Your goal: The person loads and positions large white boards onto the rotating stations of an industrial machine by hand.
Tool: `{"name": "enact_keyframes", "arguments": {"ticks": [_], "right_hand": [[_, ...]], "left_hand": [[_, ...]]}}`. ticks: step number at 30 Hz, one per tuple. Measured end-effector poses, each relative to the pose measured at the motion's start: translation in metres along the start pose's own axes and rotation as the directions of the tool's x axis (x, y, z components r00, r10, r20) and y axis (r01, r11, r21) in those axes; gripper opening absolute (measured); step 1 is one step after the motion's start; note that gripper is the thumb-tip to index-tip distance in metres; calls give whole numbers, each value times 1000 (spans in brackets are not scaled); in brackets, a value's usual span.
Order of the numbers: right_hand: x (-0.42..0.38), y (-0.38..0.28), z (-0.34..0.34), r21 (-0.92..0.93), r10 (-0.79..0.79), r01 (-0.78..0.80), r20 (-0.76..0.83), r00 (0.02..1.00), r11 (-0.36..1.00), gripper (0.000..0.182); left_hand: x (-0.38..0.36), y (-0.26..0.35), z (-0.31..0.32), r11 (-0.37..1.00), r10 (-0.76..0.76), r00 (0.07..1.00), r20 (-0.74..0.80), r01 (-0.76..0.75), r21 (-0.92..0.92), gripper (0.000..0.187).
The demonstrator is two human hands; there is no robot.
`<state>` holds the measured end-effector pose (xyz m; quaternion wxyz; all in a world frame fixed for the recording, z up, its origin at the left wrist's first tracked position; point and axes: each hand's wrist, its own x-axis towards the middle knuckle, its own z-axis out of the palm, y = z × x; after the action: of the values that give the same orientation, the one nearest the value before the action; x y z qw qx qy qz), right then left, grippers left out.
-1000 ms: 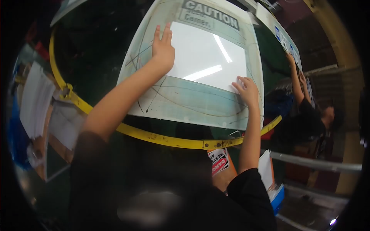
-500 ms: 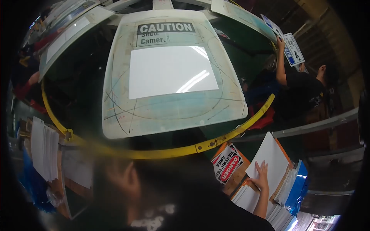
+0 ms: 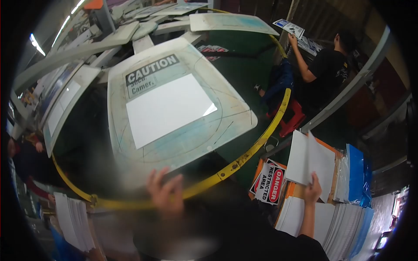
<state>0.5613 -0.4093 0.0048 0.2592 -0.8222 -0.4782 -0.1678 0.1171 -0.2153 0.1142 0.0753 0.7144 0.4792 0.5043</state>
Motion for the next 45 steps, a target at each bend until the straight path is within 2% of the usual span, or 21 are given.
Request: {"name": "enact_keyframes", "arguments": {"ticks": [4, 5, 7, 11, 13, 14, 15, 17, 19, 20, 21, 23, 25, 28, 31, 32, 35, 36, 39, 40, 45], "right_hand": [[37, -23, -64, -202, -132, 50, -419, 898, 978, 44], [49, -48, -85, -207, -158, 67, -461, 873, 976, 40], [60, -94, -107, -163, -205, 140, -509, 836, 977, 35], [47, -191, -103, 70, -346, 442, -518, 782, 894, 26], [32, -223, -79, 378, -457, 647, -481, 748, 662, 26], [31, -239, -75, 470, -609, 686, -332, 720, 556, 28], [30, -254, -72, 582, -733, 666, -167, 659, 466, 31], [32, -287, -61, 583, -796, 688, -112, 595, 432, 36], [39, -296, -62, 683, -833, 597, 30, 553, 421, 47], [42, -285, -52, 634, -851, 642, 49, 522, 430, 69], [47, -273, -45, 582, -783, 601, 102, 614, 548, 72], [62, -246, -33, 455, -599, 472, 187, 778, 755, 78], [75, -221, -22, 429, -339, 229, 201, 919, 874, 81], [89, -155, 14, 649, -241, -75, 384, 891, 757, 76], [83, -158, 8, 678, -277, -382, 653, 705, 628, 72], [82, -172, -3, 684, -201, -422, 635, 745, 596, 70], [93, -176, -6, 555, -50, -346, 577, 815, 757, 67], [98, -178, -7, 460, -91, -215, 556, 826, 862, 61], [93, -167, 18, 593, -65, -265, 475, 878, 761, 53], [92, -168, 21, 619, -54, -318, 505, 862, 718, 48], [98, -184, 38, 681, -36, -382, 514, 857, 625, 58]], "left_hand": [[-6, 16, 19, 909, 61, 948, 312, 76, -411, 15], [-11, 18, 21, 859, 45, 897, 439, 190, -475, 23], [-8, 37, 19, 600, -89, 604, 792, 667, -441, 39], [-5, 53, 42, -36, 238, 575, 783, 811, -584, 55], [2, 60, 50, -292, 352, 617, 704, 787, -544, 57], [8, 71, 38, -304, 214, 631, 746, 768, -563, 54], [-13, 38, 53, -93, -81, 397, 914, 910, -404, 51], [0, 60, 5, -316, -134, 569, 811, 751, -579, 57], [0, 50, -8, -181, -285, 611, 739, 722, -668, 53], [-1, 45, -14, -107, -355, 630, 691, 707, -699, 52], [-9, 34, -15, -152, -402, 603, 689, 698, -700, 53], [-44, -4, -5, -243, -391, 671, 630, 586, -773, 50], [-76, -23, -7, -347, -444, 626, 641, 539, -767, 50], [-99, -29, 1, -407, -482, 592, 646, 502, -763, 51], [-100, -46, -15, -435, -518, 563, 644, 475, -765, 53], [-100, -46, -16, -379, -565, 534, 630, 510, -772, 51], [-102, -61, -3, -258, -718, 351, 601, 667, -698, 46], [-102, -67, 4, -7, -732, 465, 498, 726, -688, 38], [-62, -47, 16, 467, -681, 693, 239, 661, -587, 26], [-56, -44, 14, 371, -756, 612, 232, 693, -619, 22], [-46, -33, 30, 563, -756, 655, -4, 646, -516, 26]]}}
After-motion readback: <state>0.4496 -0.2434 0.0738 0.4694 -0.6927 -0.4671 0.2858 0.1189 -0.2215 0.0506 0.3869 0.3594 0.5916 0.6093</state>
